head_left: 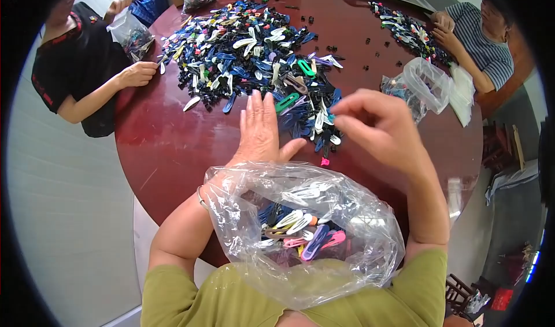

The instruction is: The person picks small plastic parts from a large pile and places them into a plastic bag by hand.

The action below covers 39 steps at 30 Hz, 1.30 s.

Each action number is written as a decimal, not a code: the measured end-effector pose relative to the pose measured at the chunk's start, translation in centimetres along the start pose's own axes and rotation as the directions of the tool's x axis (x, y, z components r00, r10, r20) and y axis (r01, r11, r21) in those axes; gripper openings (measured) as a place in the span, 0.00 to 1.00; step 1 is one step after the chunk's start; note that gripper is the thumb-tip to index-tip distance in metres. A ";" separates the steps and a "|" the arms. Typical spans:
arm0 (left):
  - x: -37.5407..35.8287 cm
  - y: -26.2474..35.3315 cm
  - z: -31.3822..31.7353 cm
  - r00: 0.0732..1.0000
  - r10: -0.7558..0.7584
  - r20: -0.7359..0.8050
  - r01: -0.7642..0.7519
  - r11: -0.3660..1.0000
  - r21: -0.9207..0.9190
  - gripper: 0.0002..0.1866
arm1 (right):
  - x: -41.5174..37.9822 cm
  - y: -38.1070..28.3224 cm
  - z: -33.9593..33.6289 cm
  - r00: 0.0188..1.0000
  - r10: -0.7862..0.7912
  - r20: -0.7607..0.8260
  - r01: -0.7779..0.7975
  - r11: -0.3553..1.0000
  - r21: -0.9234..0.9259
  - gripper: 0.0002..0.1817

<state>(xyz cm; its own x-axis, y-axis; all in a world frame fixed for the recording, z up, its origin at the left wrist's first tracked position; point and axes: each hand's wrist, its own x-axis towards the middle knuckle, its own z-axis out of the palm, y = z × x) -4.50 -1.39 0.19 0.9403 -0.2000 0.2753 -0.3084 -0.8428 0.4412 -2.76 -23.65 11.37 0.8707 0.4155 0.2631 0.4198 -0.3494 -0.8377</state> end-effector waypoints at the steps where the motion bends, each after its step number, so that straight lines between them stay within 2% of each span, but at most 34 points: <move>1: -0.1 -0.1 0.5 0.998 0.045 -0.031 -0.046 0.999 -0.018 0.57 | 0.9 2.6 0.5 0.999 -0.041 -0.019 0.040 0.998 -0.044 0.08; 2: 0.0 0.0 0.7 0.998 0.058 -0.027 -0.058 0.998 -0.034 0.56 | 1.3 3.9 0.9 1.000 -0.004 0.006 0.004 0.993 -0.120 0.09; 5: 0.5 -0.2 0.6 0.993 0.111 -0.027 -0.115 0.972 -0.206 0.53 | 2.1 6.4 2.5 0.989 -0.150 -0.009 0.145 0.966 -0.216 0.10; 6: 0.7 0.3 0.0 0.996 0.086 -0.018 -0.088 0.960 -0.267 0.50 | 2.3 6.9 3.0 0.980 -0.197 -0.018 0.188 0.955 -0.228 0.13; 9: 0.9 0.3 -0.4 0.995 0.092 -0.050 -0.103 0.935 -0.340 0.46 | 2.7 7.5 4.2 0.951 -0.308 -0.030 0.272 0.879 -0.390 0.14; 13: 1.0 0.4 -0.9 0.994 0.082 -0.075 -0.106 0.897 -0.430 0.41 | 2.5 7.5 4.6 0.938 -0.346 0.033 0.312 0.797 -0.517 0.10; 19: 1.0 0.8 -1.2 0.988 0.072 -0.134 -0.121 0.907 -0.404 0.36 | 2.2 7.0 3.9 0.961 -0.270 0.050 0.265 0.862 -0.433 0.05; 25: 1.1 -0.2 -0.4 0.986 0.062 -0.155 -0.105 0.952 -0.289 0.31 | 2.3 7.6 4.1 0.925 -0.377 0.045 0.362 0.840 -0.403 0.05; 28: 1.2 -0.4 -0.4 0.985 0.085 -0.153 -0.123 0.958 -0.259 0.28 | 2.2 7.0 3.9 0.959 -0.281 0.033 0.274 0.891 -0.363 0.06; 31: 1.2 -0.5 -0.4 0.982 0.096 -0.161 -0.134 0.960 -0.247 0.26 | 2.0 6.5 3.6 0.990 -0.141 0.016 0.141 0.962 -0.233 0.08; 39: 1.3 -0.8 -0.5 0.977 0.116 -0.180 -0.151 0.969 -0.196 0.21 | 1.9 7.1 2.6 0.966 -0.258 -0.011 0.249 0.944 -0.216 0.09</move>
<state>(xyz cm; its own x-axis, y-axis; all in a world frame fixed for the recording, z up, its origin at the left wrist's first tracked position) -3.06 -0.74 0.65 0.8568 -0.2033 0.4739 -0.4692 -0.6885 0.5530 1.20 -23.18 4.67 0.7358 0.4824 0.4752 0.6687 -0.4075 -0.6219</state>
